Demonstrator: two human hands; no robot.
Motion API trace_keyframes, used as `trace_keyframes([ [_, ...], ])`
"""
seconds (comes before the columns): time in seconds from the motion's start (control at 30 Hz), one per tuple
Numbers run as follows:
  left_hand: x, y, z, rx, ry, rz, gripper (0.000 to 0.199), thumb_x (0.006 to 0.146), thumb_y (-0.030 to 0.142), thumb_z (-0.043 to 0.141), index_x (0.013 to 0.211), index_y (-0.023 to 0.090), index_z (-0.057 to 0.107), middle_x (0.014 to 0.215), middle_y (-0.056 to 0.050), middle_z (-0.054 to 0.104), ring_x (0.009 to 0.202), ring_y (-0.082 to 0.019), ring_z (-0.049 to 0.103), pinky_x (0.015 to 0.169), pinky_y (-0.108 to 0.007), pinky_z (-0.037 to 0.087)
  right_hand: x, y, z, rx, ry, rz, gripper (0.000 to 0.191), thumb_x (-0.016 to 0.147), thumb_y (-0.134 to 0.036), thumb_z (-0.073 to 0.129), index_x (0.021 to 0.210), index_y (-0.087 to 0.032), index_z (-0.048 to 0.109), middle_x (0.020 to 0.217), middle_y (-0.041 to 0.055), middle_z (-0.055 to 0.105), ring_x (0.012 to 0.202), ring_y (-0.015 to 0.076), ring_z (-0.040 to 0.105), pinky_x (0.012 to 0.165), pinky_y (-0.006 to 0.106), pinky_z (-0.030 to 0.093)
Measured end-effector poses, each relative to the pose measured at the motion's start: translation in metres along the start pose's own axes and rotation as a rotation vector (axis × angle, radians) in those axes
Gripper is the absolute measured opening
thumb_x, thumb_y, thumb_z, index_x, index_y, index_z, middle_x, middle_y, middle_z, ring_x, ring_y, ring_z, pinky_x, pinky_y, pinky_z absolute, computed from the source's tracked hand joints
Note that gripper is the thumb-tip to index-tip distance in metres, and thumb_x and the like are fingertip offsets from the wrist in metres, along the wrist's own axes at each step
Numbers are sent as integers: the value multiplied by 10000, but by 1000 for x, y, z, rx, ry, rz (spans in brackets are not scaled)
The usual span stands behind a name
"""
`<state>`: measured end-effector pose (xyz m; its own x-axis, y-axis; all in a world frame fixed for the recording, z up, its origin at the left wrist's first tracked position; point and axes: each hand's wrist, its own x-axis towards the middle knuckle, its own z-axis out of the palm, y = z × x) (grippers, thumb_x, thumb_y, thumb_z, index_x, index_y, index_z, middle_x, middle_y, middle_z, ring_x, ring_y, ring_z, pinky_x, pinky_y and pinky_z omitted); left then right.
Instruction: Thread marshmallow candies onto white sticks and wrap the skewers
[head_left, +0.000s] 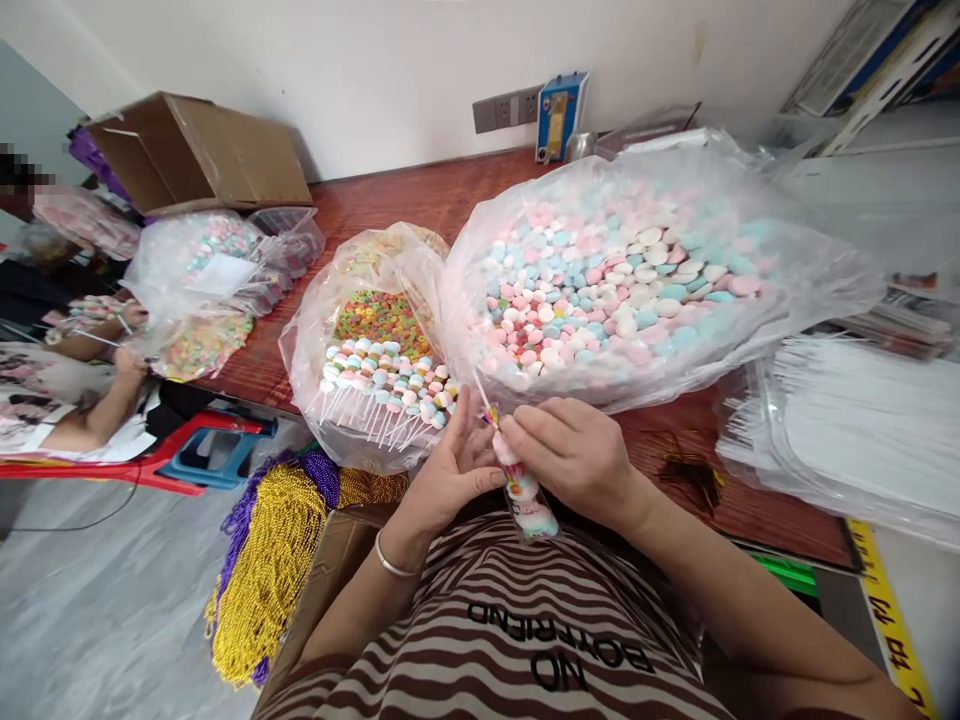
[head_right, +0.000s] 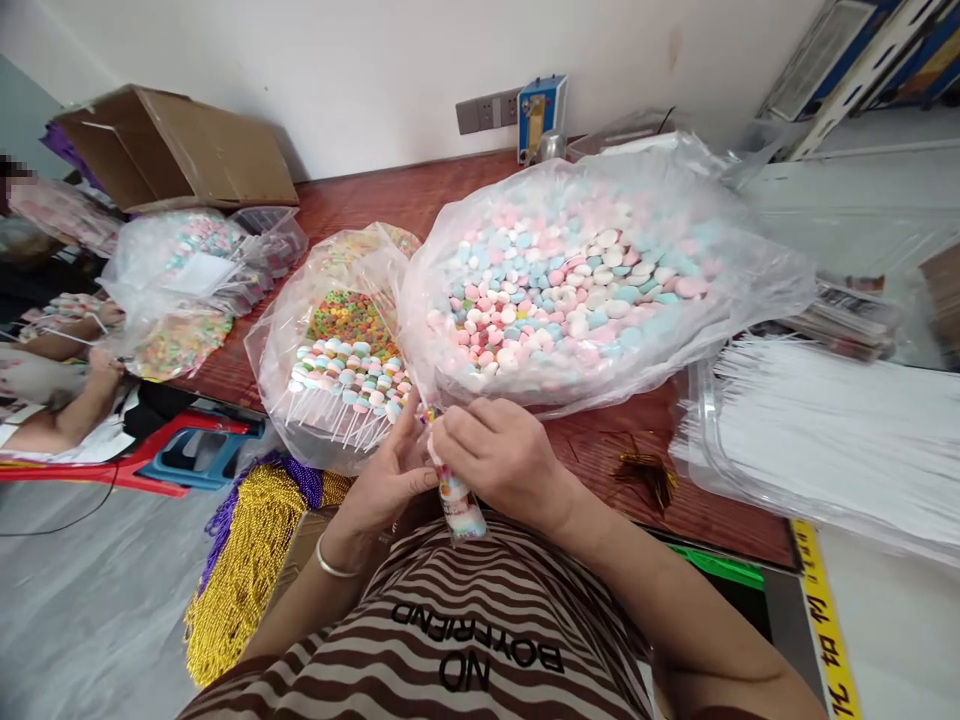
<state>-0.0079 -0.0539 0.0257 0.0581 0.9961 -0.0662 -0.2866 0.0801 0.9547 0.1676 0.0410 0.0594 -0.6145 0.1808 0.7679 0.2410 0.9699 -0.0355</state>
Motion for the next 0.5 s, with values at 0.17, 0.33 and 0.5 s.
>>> trace_keyframes([
  [0.17, -25, -4, -10, 225, -39, -16, 683, 802, 528, 786, 1372, 195, 612, 1152, -113, 725, 1023, -270, 691, 874, -369, 560, 9, -15, 4, 56, -55, -121, 129, 991, -154, 567, 950, -173, 688, 886, 62, 724, 772, 187, 577, 645, 339, 376],
  [0.33, -52, -8, -39, 1167, 489, 486, 308, 961, 267, 604, 1258, 240, 682, 1091, -80, 728, 1047, -205, 651, 1056, -416, 452, 20, -48, 50, 915, -379, 489, 247, 999, -279, 508, 789, -188, 601, 719, 13, 622, 655, 145, 548, 610, 276, 410],
  [0.5, -127, -50, -99, 1562, 970, 303, 303, 932, 241, 582, 1211, 175, 680, 1031, -116, 709, 1025, -224, 646, 981, -398, 487, 16, -96, 105, 1564, -764, 885, 285, 986, -427, 505, 968, -177, 641, 603, -46, 571, 498, 118, 516, 508, 235, 376],
])
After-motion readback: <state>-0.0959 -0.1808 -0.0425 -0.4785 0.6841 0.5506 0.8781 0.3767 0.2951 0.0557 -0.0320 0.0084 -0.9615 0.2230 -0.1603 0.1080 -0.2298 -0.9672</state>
